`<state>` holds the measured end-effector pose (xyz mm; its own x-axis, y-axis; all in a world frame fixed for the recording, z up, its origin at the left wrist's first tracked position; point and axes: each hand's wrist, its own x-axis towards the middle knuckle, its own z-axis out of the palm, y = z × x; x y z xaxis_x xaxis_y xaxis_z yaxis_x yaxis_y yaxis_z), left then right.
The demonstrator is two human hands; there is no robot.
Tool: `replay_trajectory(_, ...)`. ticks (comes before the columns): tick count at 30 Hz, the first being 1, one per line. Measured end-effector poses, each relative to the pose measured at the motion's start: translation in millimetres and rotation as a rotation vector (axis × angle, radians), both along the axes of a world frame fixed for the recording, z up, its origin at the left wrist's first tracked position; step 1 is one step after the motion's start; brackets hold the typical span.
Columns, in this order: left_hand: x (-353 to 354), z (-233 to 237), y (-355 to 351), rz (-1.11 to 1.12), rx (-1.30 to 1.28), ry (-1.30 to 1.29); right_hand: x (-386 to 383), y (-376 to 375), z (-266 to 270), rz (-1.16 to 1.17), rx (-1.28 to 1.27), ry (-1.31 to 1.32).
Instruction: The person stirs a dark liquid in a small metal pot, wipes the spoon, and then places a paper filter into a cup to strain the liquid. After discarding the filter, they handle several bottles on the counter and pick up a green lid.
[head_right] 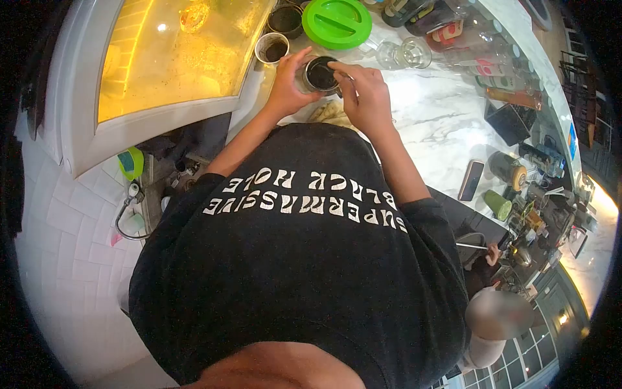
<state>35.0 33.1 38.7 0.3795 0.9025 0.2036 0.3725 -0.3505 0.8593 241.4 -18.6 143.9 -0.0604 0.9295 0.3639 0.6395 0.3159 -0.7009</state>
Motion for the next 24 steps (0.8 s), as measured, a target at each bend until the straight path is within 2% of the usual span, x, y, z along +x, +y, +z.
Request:
replay_trajectory(5,-1.0,2.7,1.4,-0.019,-0.012,-0.001,4.5,0.6,0.1,0.028,0.067,-0.128)
replay_trajectory(9,0.2,2.3,1.0,-0.014,-0.017,0.008,0.6,-4.5,4.8,0.076,0.035,-0.138)
replay_trajectory(12,0.1,2.0,-1.2,-0.003,0.004,-0.008,3.1,-0.9,0.9,0.009,0.033,-0.132)
replay_trajectory(24,0.2,5.8,1.5,-0.005,0.01,-0.008,7.1,-5.2,1.7,0.019,0.048,-0.156)
